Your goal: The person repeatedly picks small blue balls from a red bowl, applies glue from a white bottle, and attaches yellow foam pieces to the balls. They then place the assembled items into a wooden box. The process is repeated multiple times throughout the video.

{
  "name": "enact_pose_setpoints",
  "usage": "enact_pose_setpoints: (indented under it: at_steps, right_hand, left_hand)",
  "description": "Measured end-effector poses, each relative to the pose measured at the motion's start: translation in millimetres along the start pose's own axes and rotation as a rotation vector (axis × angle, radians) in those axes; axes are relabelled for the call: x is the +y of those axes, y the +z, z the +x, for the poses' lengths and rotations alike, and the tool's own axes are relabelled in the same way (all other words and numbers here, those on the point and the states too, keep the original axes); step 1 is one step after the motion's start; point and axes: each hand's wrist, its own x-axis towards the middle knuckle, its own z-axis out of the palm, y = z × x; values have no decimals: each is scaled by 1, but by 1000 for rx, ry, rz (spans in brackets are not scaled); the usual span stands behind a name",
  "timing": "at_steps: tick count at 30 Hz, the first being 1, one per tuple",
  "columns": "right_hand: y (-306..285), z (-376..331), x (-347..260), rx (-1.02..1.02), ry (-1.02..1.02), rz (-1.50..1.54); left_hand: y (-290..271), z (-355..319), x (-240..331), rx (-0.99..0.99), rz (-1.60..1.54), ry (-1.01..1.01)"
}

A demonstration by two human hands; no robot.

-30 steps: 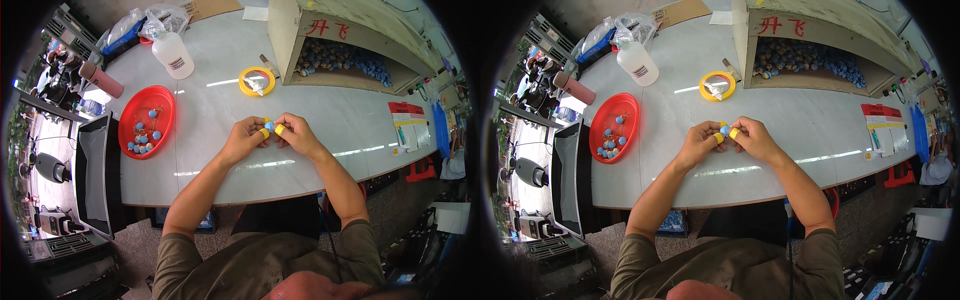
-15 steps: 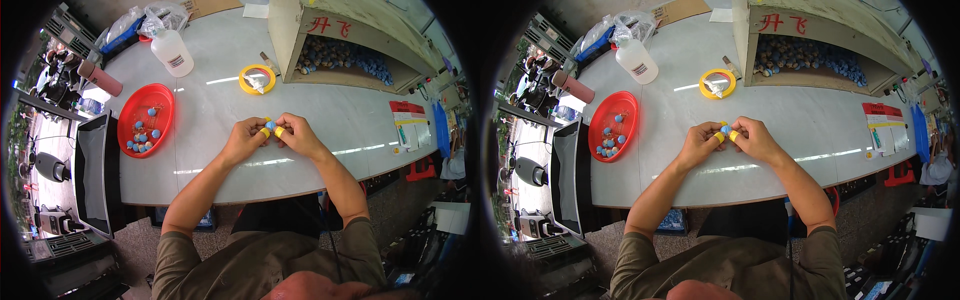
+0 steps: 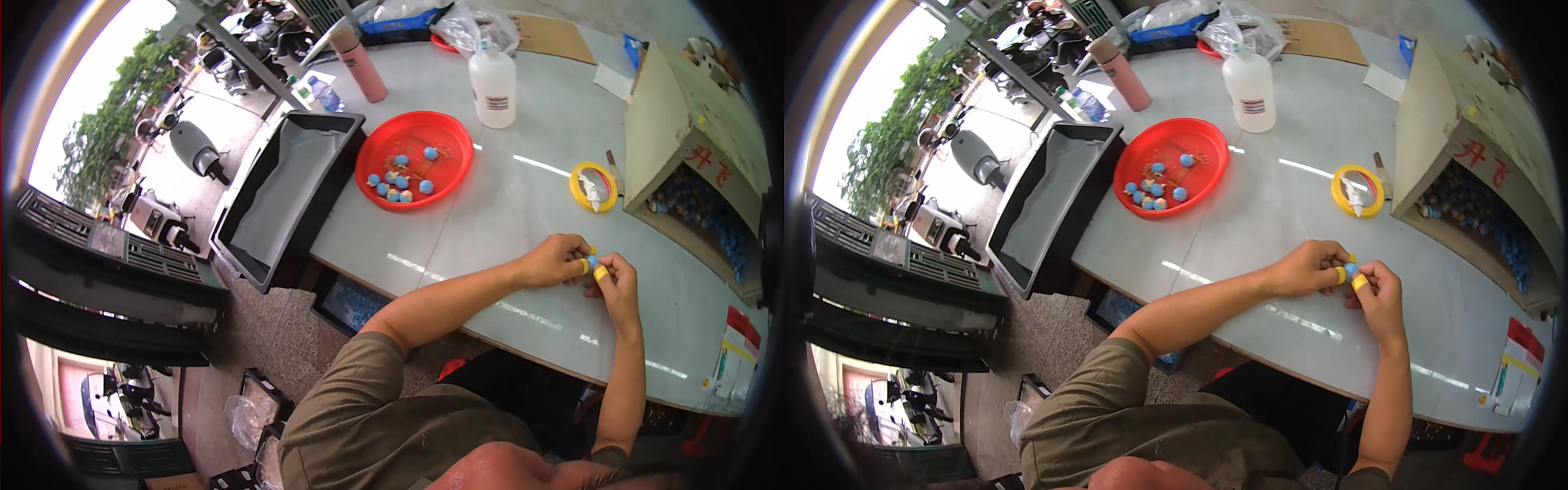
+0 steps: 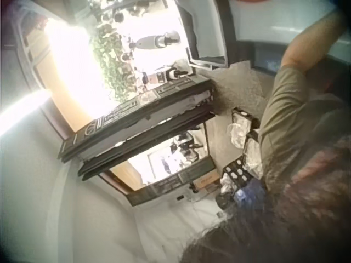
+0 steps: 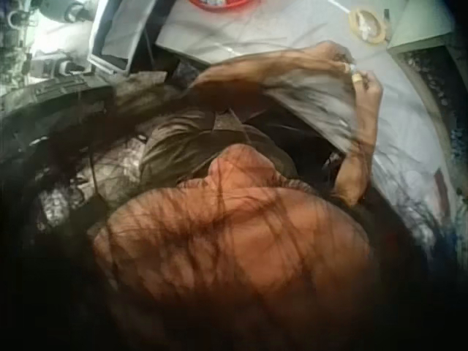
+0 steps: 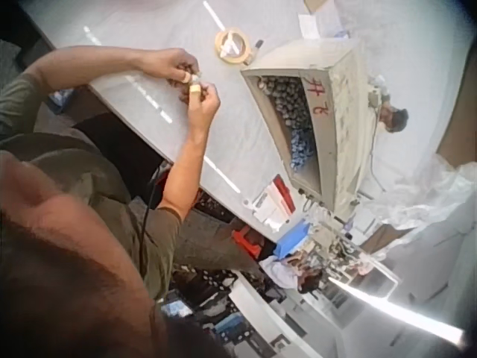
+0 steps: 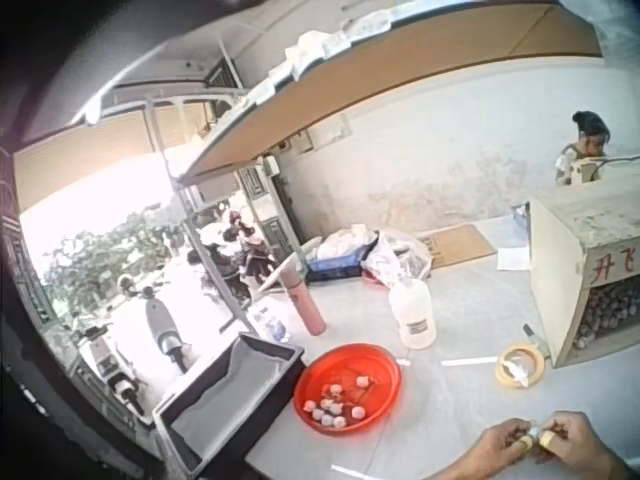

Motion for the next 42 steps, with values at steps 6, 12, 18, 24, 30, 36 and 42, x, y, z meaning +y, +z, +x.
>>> enact_pose_setpoints:
  at_steps: [6, 12, 18, 24, 30, 36, 42]
  right_hand:
    - [5, -2, 4, 8, -50, -75]
    - [11, 4, 10, 69, -91, -54]
    - [22, 8, 18, 138, -256, -105]
    - [11, 15, 38, 188, -206, -76]
    - [14, 13, 34, 205, -214, -78]
    - [14, 18, 43, 190, -268, -94]
    - [19, 14, 38, 193, -254, -88]
  left_hand:
    - [-1, -4, 1, 5, 86, 49]
    - [5, -3, -3, 90, 39, 43]
    - [7, 1, 1, 142, 48, 45]
    - [-7, 0, 7, 360, -73, 44]
    - [-84, -45, 43, 606, 170, 203]
    - [-189, -121, 66, 1102, 1250, 25]
    - [-222, -148, 57, 1091, 1400, -272]
